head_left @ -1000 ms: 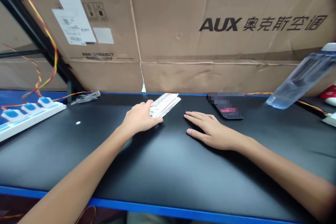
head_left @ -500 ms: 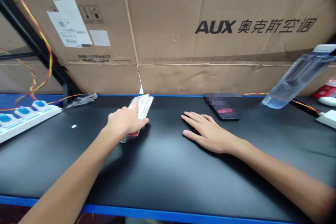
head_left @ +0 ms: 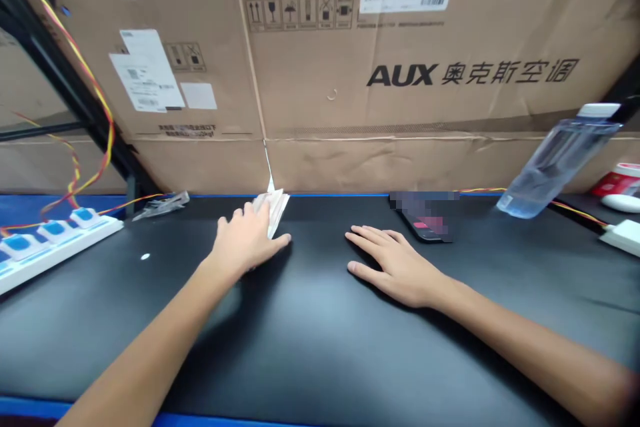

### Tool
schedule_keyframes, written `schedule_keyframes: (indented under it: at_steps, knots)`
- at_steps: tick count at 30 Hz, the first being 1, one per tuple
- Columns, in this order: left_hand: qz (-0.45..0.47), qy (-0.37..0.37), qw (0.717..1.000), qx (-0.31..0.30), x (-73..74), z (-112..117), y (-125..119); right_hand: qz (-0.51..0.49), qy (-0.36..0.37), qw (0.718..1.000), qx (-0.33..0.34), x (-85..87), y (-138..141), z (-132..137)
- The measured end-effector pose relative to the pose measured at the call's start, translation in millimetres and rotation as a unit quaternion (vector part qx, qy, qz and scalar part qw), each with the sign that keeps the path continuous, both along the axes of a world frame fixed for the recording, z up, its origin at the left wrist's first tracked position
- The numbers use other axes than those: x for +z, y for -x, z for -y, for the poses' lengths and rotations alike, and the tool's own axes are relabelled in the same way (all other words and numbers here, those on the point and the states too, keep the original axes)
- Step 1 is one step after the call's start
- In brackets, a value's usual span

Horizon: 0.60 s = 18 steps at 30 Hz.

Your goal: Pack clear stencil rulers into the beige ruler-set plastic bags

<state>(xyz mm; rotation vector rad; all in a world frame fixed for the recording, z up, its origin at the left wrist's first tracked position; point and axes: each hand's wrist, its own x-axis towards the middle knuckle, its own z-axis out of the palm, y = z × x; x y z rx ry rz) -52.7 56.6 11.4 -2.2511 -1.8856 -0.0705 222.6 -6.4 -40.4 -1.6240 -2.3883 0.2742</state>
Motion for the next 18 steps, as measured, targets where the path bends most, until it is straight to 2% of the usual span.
schedule_keyframes:
  at_steps: [2, 3, 4, 6, 9, 13, 18]
  knots:
    - [0.012, -0.067, 0.991, -0.113, -7.7, 6.8, -15.9, -0.001, 0.003, 1.0, -0.019, -0.1, -0.4, -7.5]
    - [0.025, -0.062, 0.984, -0.162, -13.2, 9.0, -25.0, 0.0, 0.006, 1.0, -0.03, -0.5, -0.5, -11.6]
    - [0.048, -0.042, 0.977, -0.202, -19.3, 10.1, -33.9, 0.002, 0.012, 0.999, -0.036, -0.9, -0.6, -15.5]
    - [0.08, 0.045, 0.961, -0.261, -31.9, 8.2, -48.7, 0.005, 0.023, 0.999, -0.036, -1.6, -0.8, -21.2]
    - [0.097, 0.146, 0.943, -0.284, -45.7, -1.7, -58.9, 0.015, 0.03, 0.999, -0.027, -0.5, -1.5, -23.0]
    - [0.111, 0.141, 0.939, -0.293, -52.1, -12.0, -55.6, 0.032, 0.036, 0.999, -0.022, 4.3, -2.6, -20.1]
    - [0.109, 0.138, 0.933, -0.315, -51.4, -8.2, -48.4, 0.042, 0.036, 0.998, -0.014, 6.6, -3.4, -19.4]
